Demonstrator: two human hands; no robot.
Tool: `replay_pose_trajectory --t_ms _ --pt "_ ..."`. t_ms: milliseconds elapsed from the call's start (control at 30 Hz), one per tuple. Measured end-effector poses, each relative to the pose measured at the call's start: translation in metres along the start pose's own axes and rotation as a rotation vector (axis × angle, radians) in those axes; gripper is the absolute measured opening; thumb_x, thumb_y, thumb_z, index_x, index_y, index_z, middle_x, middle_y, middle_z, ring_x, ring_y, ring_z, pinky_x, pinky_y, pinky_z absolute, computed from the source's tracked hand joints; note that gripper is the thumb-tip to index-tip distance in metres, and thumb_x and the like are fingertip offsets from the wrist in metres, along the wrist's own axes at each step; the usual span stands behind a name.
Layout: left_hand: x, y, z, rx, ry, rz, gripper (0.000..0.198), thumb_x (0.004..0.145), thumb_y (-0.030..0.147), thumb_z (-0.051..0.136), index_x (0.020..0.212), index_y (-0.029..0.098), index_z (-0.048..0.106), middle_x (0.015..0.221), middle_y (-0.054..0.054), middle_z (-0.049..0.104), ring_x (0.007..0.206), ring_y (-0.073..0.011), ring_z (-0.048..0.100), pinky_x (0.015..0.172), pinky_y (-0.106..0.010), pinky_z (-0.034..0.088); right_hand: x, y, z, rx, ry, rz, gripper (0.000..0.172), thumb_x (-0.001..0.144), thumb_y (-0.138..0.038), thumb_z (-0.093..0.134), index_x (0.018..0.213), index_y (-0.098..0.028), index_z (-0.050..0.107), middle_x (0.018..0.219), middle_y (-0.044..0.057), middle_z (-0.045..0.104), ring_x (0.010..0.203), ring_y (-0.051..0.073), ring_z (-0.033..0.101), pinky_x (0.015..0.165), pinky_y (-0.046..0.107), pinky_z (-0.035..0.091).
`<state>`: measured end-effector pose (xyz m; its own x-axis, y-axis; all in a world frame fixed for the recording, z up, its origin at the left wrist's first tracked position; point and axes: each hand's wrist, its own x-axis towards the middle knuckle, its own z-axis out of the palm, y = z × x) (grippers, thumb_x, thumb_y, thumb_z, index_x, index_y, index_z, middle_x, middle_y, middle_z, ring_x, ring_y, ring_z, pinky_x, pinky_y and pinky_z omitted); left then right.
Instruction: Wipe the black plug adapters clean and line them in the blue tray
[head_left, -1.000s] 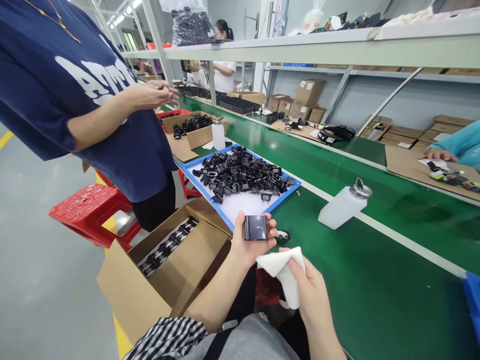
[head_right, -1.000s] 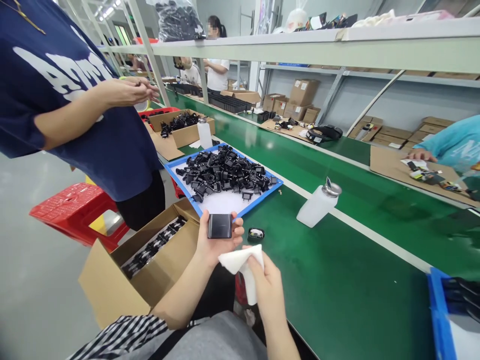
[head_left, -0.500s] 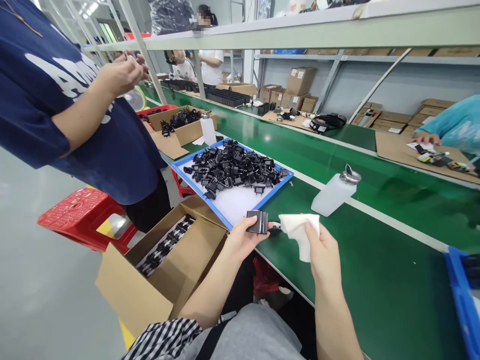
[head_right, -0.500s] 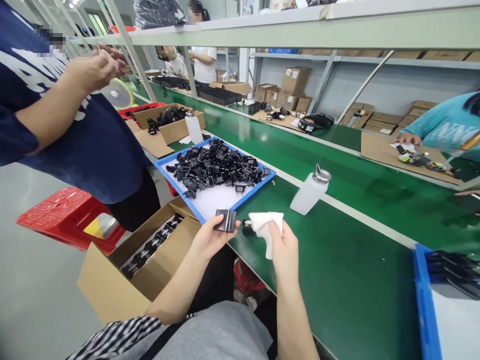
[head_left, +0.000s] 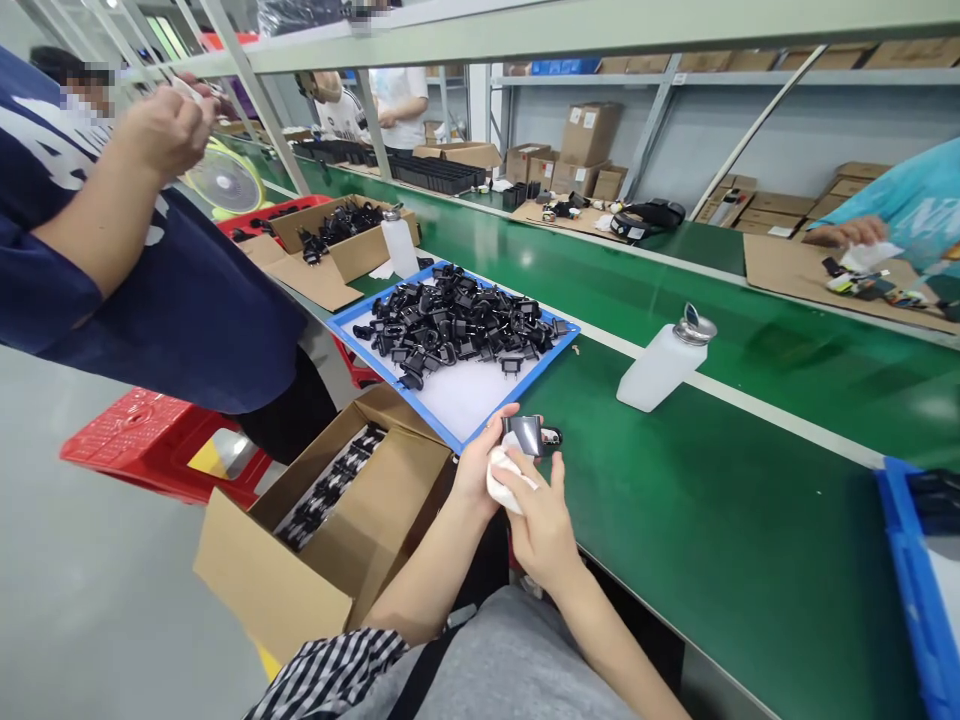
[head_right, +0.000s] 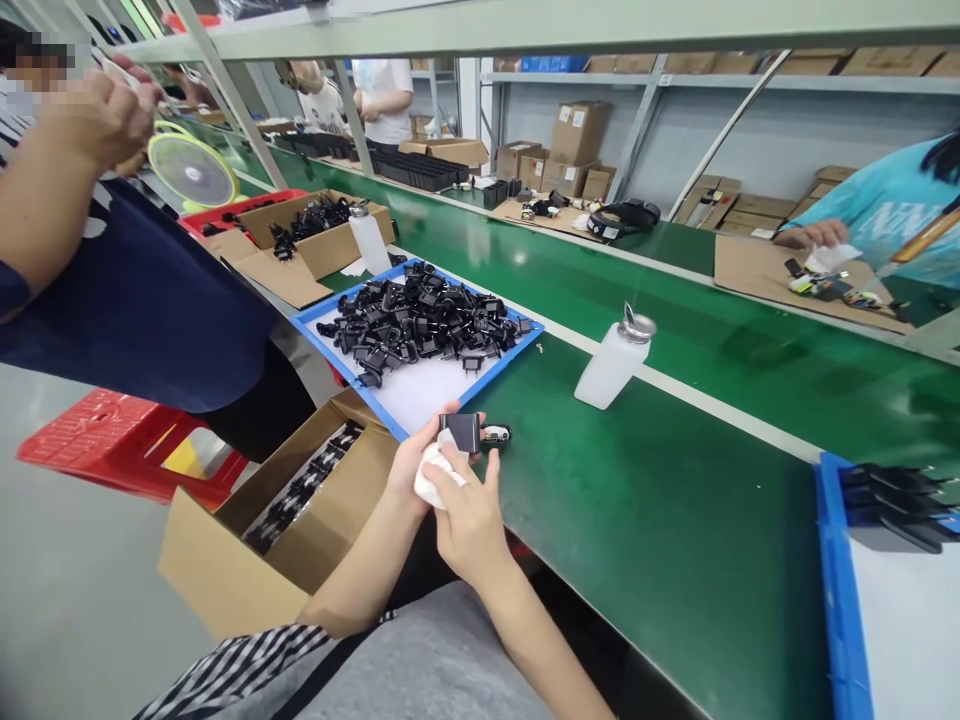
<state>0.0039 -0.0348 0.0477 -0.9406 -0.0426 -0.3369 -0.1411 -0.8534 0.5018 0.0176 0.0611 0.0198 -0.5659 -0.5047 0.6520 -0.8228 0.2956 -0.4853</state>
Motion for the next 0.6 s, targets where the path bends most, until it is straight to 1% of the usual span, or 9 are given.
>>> replay_pose_trajectory --t_ms 33,100,200,233,267,333,467,533,600 --pt "0.0 0.001 -0.001 0.006 -0.006 0.011 0.019 0.079 0.025 0.035 0.093 0.018 0.046 0.084 -0.008 0.059 0.07 -0.0183 0.058 0.058 -0.028 0.044 -0.003 -0.001 -0.007 0.038 -0.033 0.041 0.031 0.076 -0.009 0.035 0.101 -0.016 0.05 0.108 0.011 0.054 0.101 0.02 0.048 0.096 0.049 0.01" --pt "0.0 0.002 -0.002 -0.005 -0.048 0.039 0.019 0.079 0.025 0.036 0.093 0.018 0.046 0.088 -0.01 0.059 0.073 -0.0189 0.058 0.059 -0.028 0.044 -0.005 0.0 -0.027 0.117 -0.017 0.221 0.028 0.077 -0.013 0.035 0.099 -0.018 0.052 0.101 0.007 0.059 0.089 0.019 0.055 0.094 0.047 0.022" --pt "-0.002 0.0 0.0 -0.033 -0.149 0.056 0.02 0.076 0.027 0.041 0.094 0.018 0.046 0.091 -0.011 0.058 0.077 -0.0197 0.057 0.062 -0.028 0.043 0.004 0.002 -0.052 0.127 0.238 0.613 0.025 0.079 -0.023 0.036 0.097 -0.018 0.054 0.091 0.005 0.062 0.077 0.018 0.059 0.075 0.036 0.043" --pt "-0.003 -0.001 0.001 -0.035 -0.175 0.057 0.021 0.076 0.027 0.043 0.094 0.018 0.047 0.091 -0.011 0.058 0.078 -0.0198 0.057 0.063 -0.028 0.043 0.009 0.004 -0.055 0.101 0.341 0.693 0.026 0.079 -0.025 0.037 0.097 -0.018 0.054 0.092 0.005 0.062 0.078 0.018 0.058 0.071 0.033 0.045" --pt "-0.004 -0.002 0.001 -0.033 -0.195 0.057 0.021 0.075 0.027 0.044 0.093 0.017 0.047 0.091 -0.011 0.058 0.079 -0.0199 0.057 0.063 -0.028 0.043 0.014 0.005 -0.055 0.072 0.423 0.712 0.026 0.079 -0.025 0.037 0.098 -0.017 0.054 0.095 0.006 0.061 0.082 0.019 0.057 0.069 0.032 0.045" --pt "-0.005 -0.006 0.003 -0.023 -0.208 0.059 0.021 0.074 0.028 0.046 0.092 0.017 0.049 0.088 -0.009 0.059 0.078 -0.0187 0.057 0.063 -0.027 0.043 0.02 0.006 -0.045 0.019 0.475 0.591 0.027 0.079 -0.022 0.037 0.103 -0.018 0.051 0.102 0.007 0.058 0.093 0.02 0.053 0.077 0.033 0.042" --pt "-0.007 -0.011 0.002 -0.021 -0.171 0.078 0.017 0.072 0.024 0.048 0.088 0.017 0.052 0.081 -0.005 0.06 0.074 -0.0155 0.057 0.068 -0.026 0.042 0.013 0.003 -0.008 -0.087 0.289 0.092 0.036 0.076 -0.01 0.035 0.111 -0.017 0.044 0.109 0.012 0.053 0.105 0.021 0.044 0.093 0.045 0.023" --pt "-0.007 -0.011 0.002 -0.005 -0.153 0.062 0.017 0.073 0.026 0.047 0.088 0.017 0.051 0.082 -0.005 0.06 0.075 -0.017 0.057 0.07 -0.029 0.042 0.001 -0.001 0.003 -0.1 0.205 -0.008 0.037 0.075 -0.007 0.035 0.11 -0.014 0.043 0.11 0.015 0.052 0.105 0.022 0.045 0.095 0.05 0.012" --pt "-0.008 -0.008 0.001 0.013 -0.131 0.047 0.019 0.074 0.027 0.045 0.089 0.017 0.05 0.083 -0.007 0.06 0.075 -0.0185 0.057 0.069 -0.031 0.042 -0.009 -0.006 0.002 -0.049 0.153 0.0 0.036 0.075 -0.006 0.034 0.108 -0.015 0.044 0.11 0.015 0.052 0.102 0.021 0.047 0.095 0.052 0.007"
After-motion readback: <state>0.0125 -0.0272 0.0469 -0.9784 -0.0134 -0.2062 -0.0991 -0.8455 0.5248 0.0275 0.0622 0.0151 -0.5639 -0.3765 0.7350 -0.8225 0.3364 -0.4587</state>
